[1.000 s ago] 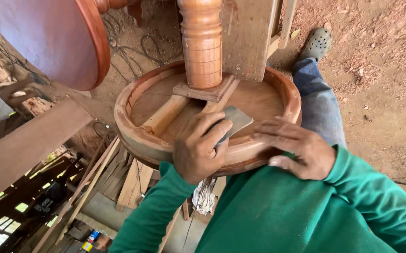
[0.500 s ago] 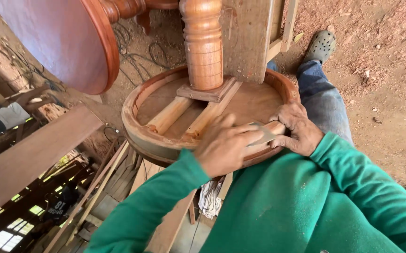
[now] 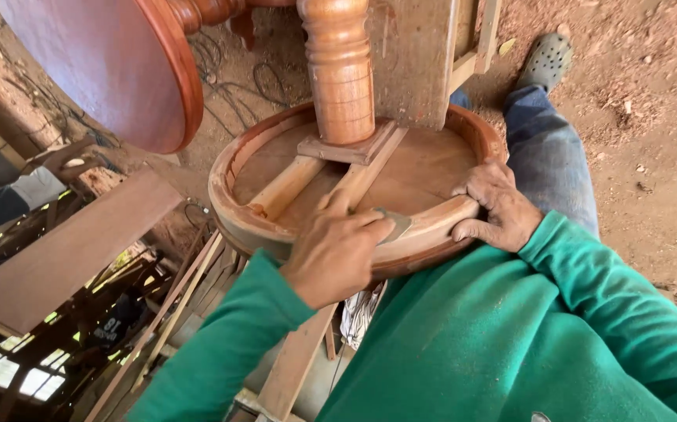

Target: The person sands a round wooden table base using a sanding block and sandpaper. They work on the curved edges and the underside of the piece, frequently repositioning the object to access different areas.

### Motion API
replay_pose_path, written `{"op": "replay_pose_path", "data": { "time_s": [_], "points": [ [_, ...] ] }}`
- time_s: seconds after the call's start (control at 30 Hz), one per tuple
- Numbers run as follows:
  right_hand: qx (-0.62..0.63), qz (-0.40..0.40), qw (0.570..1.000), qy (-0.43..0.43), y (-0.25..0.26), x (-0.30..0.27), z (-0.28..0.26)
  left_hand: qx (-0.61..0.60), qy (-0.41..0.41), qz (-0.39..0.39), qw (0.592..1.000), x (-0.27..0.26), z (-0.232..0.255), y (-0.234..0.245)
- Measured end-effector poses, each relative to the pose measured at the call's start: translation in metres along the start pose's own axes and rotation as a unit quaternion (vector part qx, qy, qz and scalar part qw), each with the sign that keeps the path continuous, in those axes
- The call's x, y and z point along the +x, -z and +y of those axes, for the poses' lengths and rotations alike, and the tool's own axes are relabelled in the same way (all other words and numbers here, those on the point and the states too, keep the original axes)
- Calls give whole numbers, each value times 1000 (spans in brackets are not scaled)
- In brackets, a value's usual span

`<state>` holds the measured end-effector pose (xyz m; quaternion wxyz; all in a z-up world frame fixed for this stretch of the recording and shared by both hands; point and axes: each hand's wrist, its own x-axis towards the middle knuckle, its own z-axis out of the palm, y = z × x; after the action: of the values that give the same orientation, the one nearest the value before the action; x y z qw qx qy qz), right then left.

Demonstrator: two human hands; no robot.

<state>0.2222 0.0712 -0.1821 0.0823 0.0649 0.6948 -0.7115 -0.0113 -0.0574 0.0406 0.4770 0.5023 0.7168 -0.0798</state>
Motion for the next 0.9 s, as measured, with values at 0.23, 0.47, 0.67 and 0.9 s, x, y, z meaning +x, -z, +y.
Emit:
{"op": "replay_pose_path", "data": {
  "time_s": [0.23,0.47,0.67,0.9],
  "points": [
    [9,9,1000,14,4,5,-3,-55,-9,-26,998,24,-1,-44],
    [16,21,999,24,12,8,-9,-9,-48,105,993,42,27,-27],
    [7,22,999,32,1,4,1,-10,-36,89,995,-13,14,0],
    [-2,13,999,31,-8,-4,21,-4,-74,150,986,24,28,-54]
  ]
}}
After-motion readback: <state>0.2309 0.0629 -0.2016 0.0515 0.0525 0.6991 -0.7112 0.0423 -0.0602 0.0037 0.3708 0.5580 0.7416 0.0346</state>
